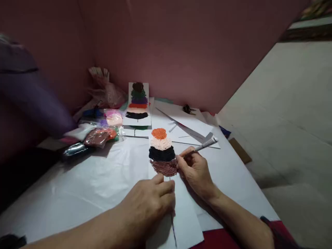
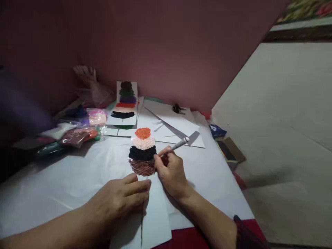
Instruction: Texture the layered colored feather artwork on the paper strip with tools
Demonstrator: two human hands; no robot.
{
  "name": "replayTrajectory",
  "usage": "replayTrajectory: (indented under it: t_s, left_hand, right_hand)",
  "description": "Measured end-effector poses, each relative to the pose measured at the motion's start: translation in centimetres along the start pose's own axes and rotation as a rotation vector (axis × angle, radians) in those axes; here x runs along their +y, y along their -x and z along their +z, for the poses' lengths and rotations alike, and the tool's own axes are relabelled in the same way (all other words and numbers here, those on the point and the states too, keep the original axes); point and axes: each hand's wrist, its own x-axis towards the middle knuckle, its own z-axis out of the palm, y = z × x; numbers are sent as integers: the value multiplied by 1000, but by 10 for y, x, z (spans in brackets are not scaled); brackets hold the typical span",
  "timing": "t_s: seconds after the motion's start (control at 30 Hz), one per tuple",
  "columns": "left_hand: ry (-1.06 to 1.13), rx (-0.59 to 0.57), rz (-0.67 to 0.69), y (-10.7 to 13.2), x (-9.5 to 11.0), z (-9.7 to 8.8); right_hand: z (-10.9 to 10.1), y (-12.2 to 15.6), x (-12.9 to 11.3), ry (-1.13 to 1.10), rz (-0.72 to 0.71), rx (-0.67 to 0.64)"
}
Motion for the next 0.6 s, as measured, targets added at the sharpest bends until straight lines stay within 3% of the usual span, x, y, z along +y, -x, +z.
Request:
replayTrajectory:
  t_s: [0.6]
  left_hand:
    - [-23, 5, 18, 3, 1, -1]
  right_hand:
    - [1, -5, 2, 10, 42, -17]
